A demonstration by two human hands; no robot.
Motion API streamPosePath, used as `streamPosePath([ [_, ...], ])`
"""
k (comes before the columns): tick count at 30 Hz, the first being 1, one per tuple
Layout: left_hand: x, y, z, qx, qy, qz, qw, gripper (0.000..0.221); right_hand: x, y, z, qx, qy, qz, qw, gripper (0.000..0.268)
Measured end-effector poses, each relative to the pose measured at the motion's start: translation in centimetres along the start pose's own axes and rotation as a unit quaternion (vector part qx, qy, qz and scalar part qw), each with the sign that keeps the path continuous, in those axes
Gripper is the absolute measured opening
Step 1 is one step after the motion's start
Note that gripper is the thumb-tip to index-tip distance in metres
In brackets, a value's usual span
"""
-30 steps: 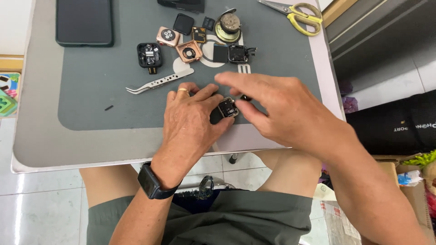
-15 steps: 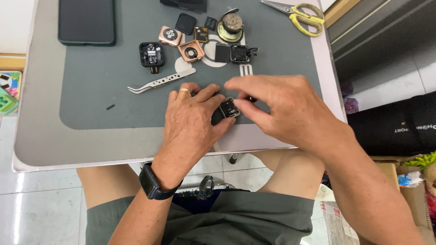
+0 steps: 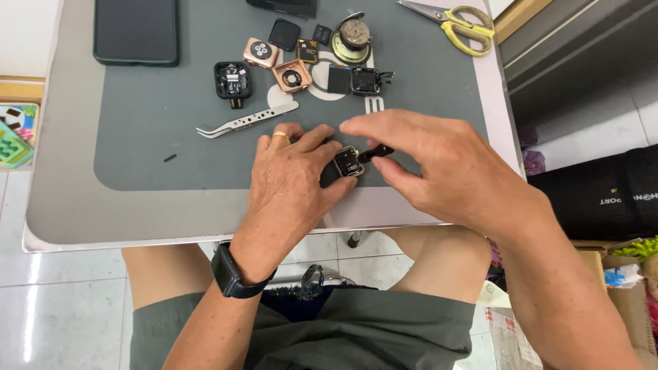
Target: The person is disassembling a smartwatch using a precision screwdriver and tweezers to remove screws and internal components on a repair bench.
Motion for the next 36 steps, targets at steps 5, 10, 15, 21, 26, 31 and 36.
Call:
streamPosePath([
  [5,0.3,0.5,0.1,0.009,0.004,-0.004,1.000,0.036,-1.0,0.9,0.4,-0.053,-0.011,0.060,0.997,0.030],
  [10,0.3,0.0,0.1,0.019,0.001,0.007,1.000,0.039,-0.3,0.9,0.1,-0.025,-0.038,-0.003,0.999,0.043],
  [15,0.3,0.0,0.0,0.024,0.007,0.013,1.000,0.036,-1.4,1.4,0.3,-0.080,-0.011,0.036,0.996,0.031],
  [21,0.4,0.2,-0.1,0.027,0.008,0.011,1.000,0.039,-1.1,0.8,0.4,-0.047,-0.007,0.040,0.998,0.031],
  [26,0.3,0.1,-0.1,0.025,0.010,0.012,1.000,0.038,-0.6,0.2,0.3,-0.032,-0.003,0.007,0.999,0.034],
  [31,0.6,0.3,0.1,0.013,0.010,0.016,1.000,0.037,-0.8,0.6,-0.3,-0.029,0.000,0.023,0.999,0.033],
  [36,0.5,0.0,0.0,0.010,0.015,0.017,1.000,0.025,-0.2,0.0,-0.8,0.003,-0.006,-0.005,1.000,0.041],
])
Point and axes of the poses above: each hand's wrist, its own z-axis away from the middle knuckle, its own y-axis out of the palm, x = y × z, the point moved 2 cm from there along -z, towards the middle knuckle, and after that the axes turned 3 degrees about -z, right-handed, at the moved point
